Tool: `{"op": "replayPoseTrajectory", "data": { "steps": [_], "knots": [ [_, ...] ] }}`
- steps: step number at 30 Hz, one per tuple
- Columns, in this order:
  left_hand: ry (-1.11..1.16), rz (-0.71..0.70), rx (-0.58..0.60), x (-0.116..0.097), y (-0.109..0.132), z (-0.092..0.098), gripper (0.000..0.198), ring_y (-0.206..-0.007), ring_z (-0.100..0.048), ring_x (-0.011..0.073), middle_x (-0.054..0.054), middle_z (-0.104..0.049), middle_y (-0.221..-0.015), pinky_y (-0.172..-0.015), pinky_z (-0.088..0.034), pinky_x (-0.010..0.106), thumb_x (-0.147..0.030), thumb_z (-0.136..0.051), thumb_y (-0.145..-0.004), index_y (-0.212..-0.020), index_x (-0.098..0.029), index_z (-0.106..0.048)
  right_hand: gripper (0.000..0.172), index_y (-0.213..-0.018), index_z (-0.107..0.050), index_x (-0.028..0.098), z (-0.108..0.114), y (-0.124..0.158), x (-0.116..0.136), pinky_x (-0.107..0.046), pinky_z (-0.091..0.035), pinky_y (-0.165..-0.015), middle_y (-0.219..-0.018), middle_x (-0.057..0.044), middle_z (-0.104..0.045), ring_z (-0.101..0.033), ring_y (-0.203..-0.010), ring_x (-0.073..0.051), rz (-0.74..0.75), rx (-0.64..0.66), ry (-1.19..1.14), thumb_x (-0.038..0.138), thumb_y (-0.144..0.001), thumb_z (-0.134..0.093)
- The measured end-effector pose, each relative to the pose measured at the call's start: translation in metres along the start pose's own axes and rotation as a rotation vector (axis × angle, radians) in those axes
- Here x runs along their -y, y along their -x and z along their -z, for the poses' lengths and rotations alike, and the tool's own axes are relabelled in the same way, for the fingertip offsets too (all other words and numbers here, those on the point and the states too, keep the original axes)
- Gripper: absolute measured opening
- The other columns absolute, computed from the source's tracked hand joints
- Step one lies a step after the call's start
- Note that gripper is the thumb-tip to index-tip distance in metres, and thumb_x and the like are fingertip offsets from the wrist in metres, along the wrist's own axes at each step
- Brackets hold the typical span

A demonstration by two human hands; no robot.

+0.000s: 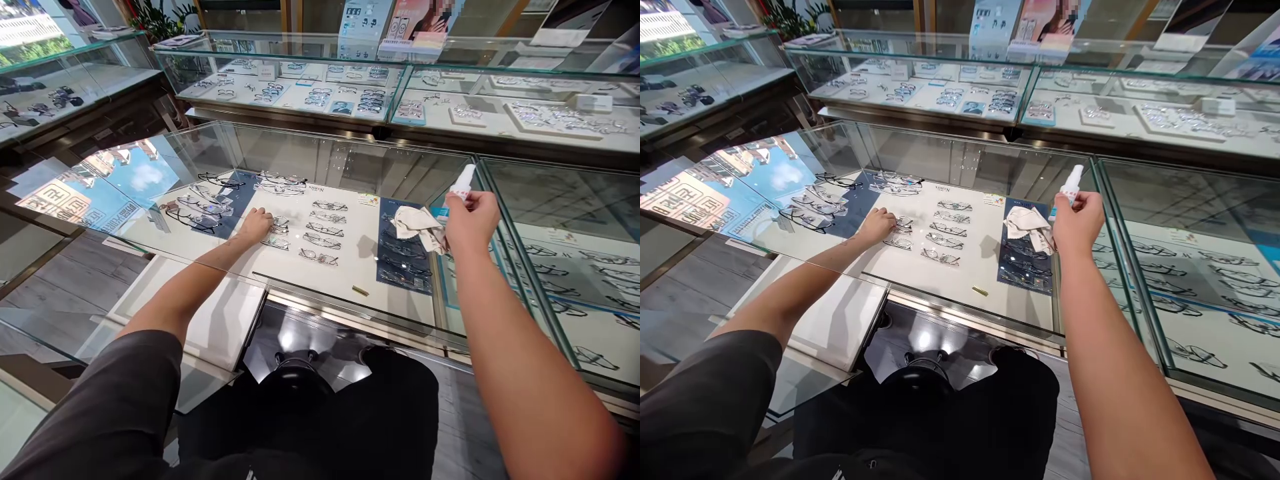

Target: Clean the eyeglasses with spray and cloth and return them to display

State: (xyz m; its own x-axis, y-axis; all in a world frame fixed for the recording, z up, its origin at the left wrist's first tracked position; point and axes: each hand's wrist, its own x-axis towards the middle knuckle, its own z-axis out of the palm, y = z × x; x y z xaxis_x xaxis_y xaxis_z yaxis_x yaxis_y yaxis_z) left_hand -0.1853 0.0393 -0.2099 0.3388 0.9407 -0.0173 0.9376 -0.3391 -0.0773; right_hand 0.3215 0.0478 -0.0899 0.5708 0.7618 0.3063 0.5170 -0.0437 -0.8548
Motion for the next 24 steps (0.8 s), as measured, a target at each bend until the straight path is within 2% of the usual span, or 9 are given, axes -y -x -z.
{"op": "replayPoseTrajectory", "data": {
  "steps": [7, 13, 18, 24],
  "knots": [
    [-0.022, -0.012, 0.032, -0.004, -0.006, 0.001, 0.030, -0.118, -0.057, 0.0372, 0.021, -0.079, -0.123, -0.098, -0.038, 0.054, -0.019, -0.052, -0.098, -0.101, -0.014, -0.082, 0.017, -0.096, -0.064, 0.019, 0.001, 0.000, -0.001, -0.033, -0.041, -0.075, -0.085, 0.003, -0.061, -0.057, -0.078, -0.017, -0.003, 0.002, 0.009, 0.023, -0.087, -0.078],
    [-0.022, -0.017, 0.021, -0.001, -0.008, 0.007, 0.037, -0.124, -0.055, 0.0397, 0.018, -0.078, -0.131, -0.104, -0.037, 0.056, -0.026, -0.060, -0.089, -0.117, -0.017, -0.083, 0.018, -0.093, -0.063, 0.020, 0.000, 0.001, 0.000, -0.032, -0.042, -0.074, -0.081, 0.004, -0.059, -0.057, -0.075, -0.017, 0.007, -0.004, 0.015, 0.025, -0.084, -0.078],
    [-0.012, -0.007, 0.007, -0.001, -0.014, 0.009, 0.049, -0.131, -0.052, 0.0417, 0.017, -0.074, -0.144, -0.108, -0.034, 0.057, -0.030, -0.056, -0.088, -0.126, -0.014, -0.081, 0.019, -0.095, -0.065, 0.019, 0.000, 0.000, -0.002, -0.031, -0.040, -0.071, -0.081, 0.004, -0.060, -0.055, -0.073, -0.016, 0.006, 0.000, 0.010, 0.027, -0.084, -0.078],
    [-0.028, -0.040, 0.027, -0.010, -0.021, 0.006, 0.048, -0.134, -0.051, 0.0425, 0.019, -0.076, -0.136, -0.108, -0.034, 0.056, -0.030, -0.054, -0.088, -0.124, -0.014, -0.081, 0.019, -0.095, -0.064, 0.020, -0.001, -0.001, -0.004, -0.031, -0.039, -0.070, -0.080, 0.005, -0.059, -0.054, -0.071, -0.015, -0.001, 0.009, -0.007, 0.027, -0.083, -0.078]
  ]
}}
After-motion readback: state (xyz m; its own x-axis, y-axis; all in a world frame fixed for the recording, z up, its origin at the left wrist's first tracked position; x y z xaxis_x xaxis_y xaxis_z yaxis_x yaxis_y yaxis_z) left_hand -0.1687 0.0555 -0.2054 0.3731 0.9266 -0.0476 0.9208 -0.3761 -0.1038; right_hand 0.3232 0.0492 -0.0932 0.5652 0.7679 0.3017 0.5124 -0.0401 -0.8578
